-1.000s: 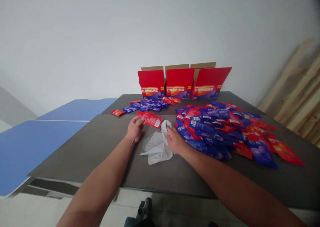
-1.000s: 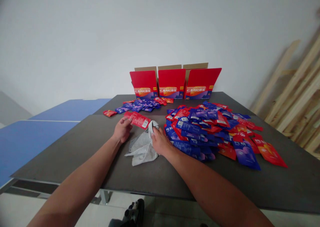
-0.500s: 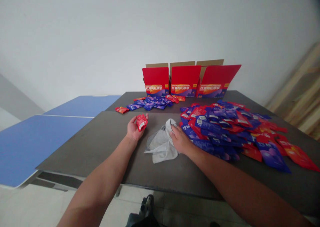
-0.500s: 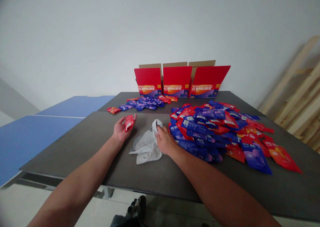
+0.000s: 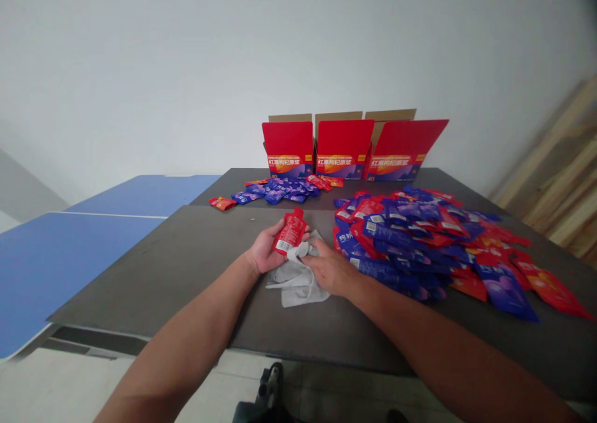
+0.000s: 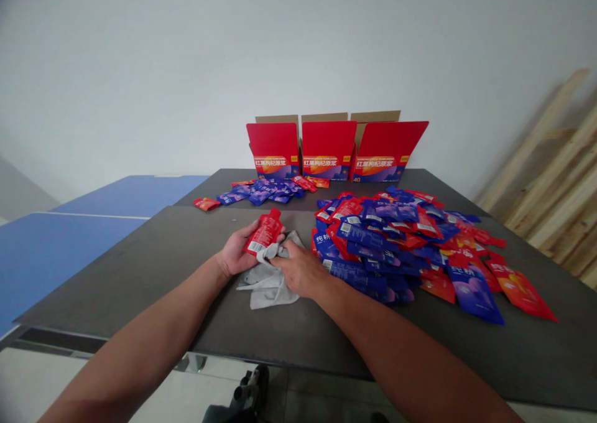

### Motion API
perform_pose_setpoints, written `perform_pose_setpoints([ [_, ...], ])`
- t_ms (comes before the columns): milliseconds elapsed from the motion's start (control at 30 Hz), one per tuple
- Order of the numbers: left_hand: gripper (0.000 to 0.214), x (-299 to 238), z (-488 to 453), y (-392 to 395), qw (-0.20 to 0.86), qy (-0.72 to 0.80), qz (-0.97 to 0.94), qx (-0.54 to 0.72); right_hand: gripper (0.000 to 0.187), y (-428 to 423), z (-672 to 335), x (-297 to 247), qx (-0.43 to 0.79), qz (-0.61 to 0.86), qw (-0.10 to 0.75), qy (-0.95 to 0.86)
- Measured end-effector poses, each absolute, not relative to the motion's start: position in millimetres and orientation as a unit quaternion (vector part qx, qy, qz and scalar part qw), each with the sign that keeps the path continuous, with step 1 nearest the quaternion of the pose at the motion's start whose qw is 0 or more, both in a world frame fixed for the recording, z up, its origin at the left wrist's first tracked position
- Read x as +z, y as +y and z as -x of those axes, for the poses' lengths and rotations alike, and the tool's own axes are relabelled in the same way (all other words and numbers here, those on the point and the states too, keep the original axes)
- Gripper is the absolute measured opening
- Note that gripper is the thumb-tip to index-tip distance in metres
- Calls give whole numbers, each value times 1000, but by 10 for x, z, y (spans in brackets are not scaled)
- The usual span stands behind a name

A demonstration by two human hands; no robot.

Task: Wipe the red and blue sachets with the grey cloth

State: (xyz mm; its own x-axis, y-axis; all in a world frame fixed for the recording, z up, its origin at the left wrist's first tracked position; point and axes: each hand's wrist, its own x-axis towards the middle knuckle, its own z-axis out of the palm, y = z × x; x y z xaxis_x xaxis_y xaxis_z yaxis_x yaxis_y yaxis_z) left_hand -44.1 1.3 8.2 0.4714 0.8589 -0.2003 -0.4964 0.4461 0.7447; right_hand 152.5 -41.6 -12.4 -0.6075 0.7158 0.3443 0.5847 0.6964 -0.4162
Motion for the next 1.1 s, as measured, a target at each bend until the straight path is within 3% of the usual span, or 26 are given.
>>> perform_pose_setpoints([
  [133,46,96,355,-61,817,266,-323,396,48,-410,-1527,-108,142,329,222,-907],
  [467,30,123,411,-107,817,277,-332,382,54,-357,-1540,-139,94,463,264,-841],
  [633,46,122,475,-110,810,287,-381,342,55,-332,-1549,-164,99,484,297,-818],
  [833,49,99,504,-92,841,242,-388,289,53,-248,-1536,-244,120,531,336,-768],
  [1000,39,106,484,-70,853,220,-331,337,51,-246,-1533,-260,94,540,369,-751],
  [1100,32,128,436,-62,854,228,-271,380,47,-313,-1537,-216,88,467,334,-814],
])
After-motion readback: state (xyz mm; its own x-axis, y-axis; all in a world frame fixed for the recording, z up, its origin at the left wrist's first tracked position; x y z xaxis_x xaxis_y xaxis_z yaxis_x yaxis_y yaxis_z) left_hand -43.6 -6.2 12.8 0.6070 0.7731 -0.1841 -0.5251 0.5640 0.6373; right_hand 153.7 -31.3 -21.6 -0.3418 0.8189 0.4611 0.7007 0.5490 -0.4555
